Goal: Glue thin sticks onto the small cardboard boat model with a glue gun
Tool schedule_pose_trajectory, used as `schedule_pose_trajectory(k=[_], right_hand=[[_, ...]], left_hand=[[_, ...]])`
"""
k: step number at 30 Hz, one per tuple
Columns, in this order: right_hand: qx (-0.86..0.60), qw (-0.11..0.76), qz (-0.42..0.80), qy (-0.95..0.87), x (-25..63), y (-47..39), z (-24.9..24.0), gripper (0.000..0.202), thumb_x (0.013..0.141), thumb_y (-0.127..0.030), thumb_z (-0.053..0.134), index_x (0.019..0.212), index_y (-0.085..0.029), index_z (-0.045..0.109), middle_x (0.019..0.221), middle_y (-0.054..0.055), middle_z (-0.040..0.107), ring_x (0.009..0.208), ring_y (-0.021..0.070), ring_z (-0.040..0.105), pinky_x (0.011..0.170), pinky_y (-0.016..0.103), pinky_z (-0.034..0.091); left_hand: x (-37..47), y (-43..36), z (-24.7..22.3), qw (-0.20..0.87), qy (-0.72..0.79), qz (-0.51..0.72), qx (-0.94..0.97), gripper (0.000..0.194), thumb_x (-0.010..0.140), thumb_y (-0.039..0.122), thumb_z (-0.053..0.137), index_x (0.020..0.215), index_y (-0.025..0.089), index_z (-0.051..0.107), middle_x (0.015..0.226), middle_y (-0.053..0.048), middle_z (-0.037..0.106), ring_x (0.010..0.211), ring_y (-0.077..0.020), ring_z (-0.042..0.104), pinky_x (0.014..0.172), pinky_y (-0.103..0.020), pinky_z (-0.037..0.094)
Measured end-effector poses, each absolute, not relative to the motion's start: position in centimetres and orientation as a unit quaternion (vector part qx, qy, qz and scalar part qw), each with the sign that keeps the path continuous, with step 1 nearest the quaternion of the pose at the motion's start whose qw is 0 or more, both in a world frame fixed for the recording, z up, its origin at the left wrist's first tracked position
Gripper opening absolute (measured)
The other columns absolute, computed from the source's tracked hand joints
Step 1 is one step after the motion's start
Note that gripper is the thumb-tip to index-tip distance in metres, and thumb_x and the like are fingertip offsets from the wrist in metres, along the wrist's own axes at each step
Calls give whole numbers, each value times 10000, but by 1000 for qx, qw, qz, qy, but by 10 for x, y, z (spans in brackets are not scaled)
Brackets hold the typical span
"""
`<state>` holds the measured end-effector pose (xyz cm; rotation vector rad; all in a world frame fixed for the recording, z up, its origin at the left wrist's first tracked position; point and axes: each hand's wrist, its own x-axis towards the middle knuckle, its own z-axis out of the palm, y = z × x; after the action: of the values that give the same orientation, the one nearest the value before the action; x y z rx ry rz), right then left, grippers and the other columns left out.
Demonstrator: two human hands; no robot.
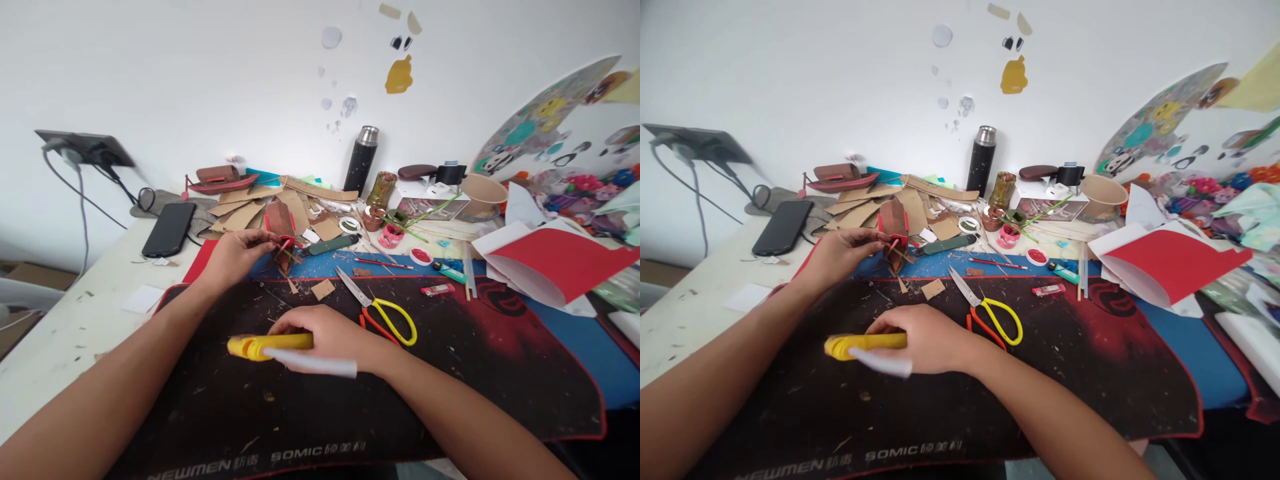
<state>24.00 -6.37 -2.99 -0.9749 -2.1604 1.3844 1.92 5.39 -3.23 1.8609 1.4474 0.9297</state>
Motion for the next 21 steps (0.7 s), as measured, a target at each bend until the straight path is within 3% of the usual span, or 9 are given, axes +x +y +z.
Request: schedule_pose_trajectory(k=[3,7,10,15,21], right_hand=[[-353,215,574,-707,245,-63,-26,245,891,-356,787,1080,-204,748,1009,27,766,868,177,692,752,261,504],[-343,256,659,-619,249,-61,-28,439,764,-498,912,992,-190,697,919,-2,691,801,151,626,713,255,477],[-311,262,734,-544,249,-60,-35,545,712,-586,927,956,-181,655,825,-22,657,643,104,568,609,238,457],[-277,289,772,-494,252,-58,-44,514,850,-647,800,798,-170,614,553,-51,585,444,90,537,478,221,408],[-282,357,772,-444,256,-52,-43,448,901,-573,777,806,-148,673,580,-17,651,444,110,620,432,199,433]], left_hand=[[19,54,-32,294,550,348,700,283,797,430,705,946,231,841,983,-43,850,938,-276,771,915,-361,590],[20,54,-32,294,553,345,699,273,799,410,705,951,231,843,979,-35,851,941,-268,772,928,-351,587],[20,55,-32,299,549,344,701,266,803,406,703,951,235,843,980,-36,852,938,-265,773,934,-357,587],[19,55,-33,303,544,344,703,293,810,429,698,971,229,839,1005,-52,852,953,-272,776,937,-370,582],[20,54,-32,296,545,343,706,273,813,417,691,960,242,839,1012,-58,851,956,-268,777,932,-381,583]])
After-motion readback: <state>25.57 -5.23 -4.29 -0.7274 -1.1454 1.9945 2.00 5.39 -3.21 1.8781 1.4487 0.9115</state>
